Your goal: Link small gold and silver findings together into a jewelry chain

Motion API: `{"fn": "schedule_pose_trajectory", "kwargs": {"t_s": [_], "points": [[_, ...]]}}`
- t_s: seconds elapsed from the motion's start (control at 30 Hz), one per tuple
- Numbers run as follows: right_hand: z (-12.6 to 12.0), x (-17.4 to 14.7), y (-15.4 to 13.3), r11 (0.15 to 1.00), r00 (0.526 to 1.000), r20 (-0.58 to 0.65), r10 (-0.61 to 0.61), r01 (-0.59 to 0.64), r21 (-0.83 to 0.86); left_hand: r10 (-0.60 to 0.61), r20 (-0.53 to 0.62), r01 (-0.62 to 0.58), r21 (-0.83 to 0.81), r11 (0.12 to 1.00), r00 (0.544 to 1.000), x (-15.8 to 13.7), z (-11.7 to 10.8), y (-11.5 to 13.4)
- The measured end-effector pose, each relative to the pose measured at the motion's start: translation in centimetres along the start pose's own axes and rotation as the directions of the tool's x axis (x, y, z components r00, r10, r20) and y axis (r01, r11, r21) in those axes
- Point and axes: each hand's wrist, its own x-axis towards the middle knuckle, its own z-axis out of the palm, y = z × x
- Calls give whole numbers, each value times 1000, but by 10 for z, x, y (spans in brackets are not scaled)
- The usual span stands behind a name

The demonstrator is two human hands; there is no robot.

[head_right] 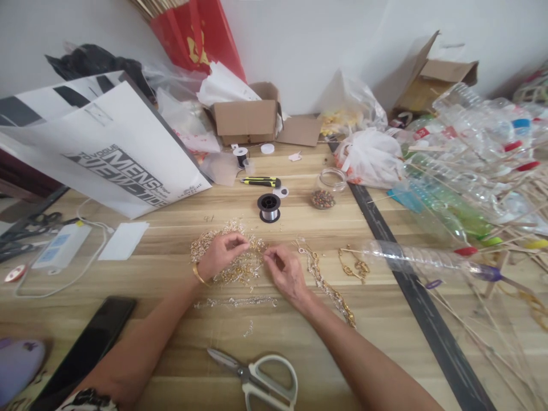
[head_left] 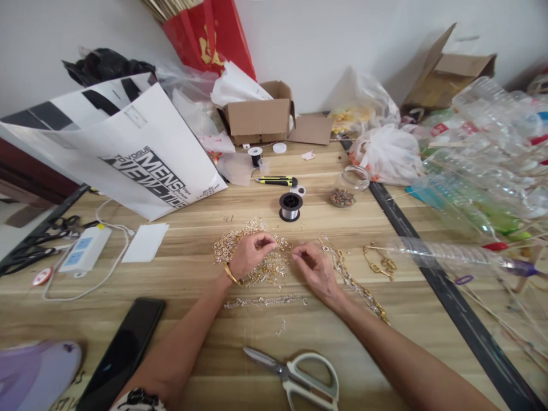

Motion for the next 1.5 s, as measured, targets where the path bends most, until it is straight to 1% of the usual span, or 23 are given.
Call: {"fn": "schedule_pose_trajectory", "kwargs": {"t_s": [0.07,0.17,0.3,0.37,0.47,0.6,0.77,0.87,1.13,1.33,1.5], "points": [[-1,-1,-3,999,999,-11,-41,41,-9,-88,28,91,-164,982,996,-2,2,5],[-2,-2,-7,994,994,-29,-105,104,-33,-180,84,198,-332,922,980,-3,8,10],[-3,-5,-10,983,984,-23,-174,173,-56,-202,180,268,-534,802,963,-5,18,11],[-3,-5,-11,979,980,-14,-197,195,-64,-207,220,298,-577,761,953,-6,22,10],[-3,-5,-10,972,974,-20,-225,223,-69,-215,242,321,-610,725,946,-7,25,10],[-2,-5,-8,963,965,-38,-261,258,-74,-211,252,326,-637,698,945,-7,26,10],[-1,-5,-7,963,965,-21,-260,258,-79,-206,276,342,-675,654,939,-6,26,7],[0,-5,-7,962,964,-21,-263,261,-83,-226,276,357,-687,634,934,-6,25,6],[0,-5,-6,961,964,-11,-265,262,-91,-284,238,369,-675,639,929,-5,22,6],[1,-5,-5,966,968,-13,-250,248,-78,-278,231,359,-681,638,932,-5,23,2],[0,-4,-7,959,961,-11,-275,274,-71,-263,220,340,-680,649,940,-6,25,0]]}}
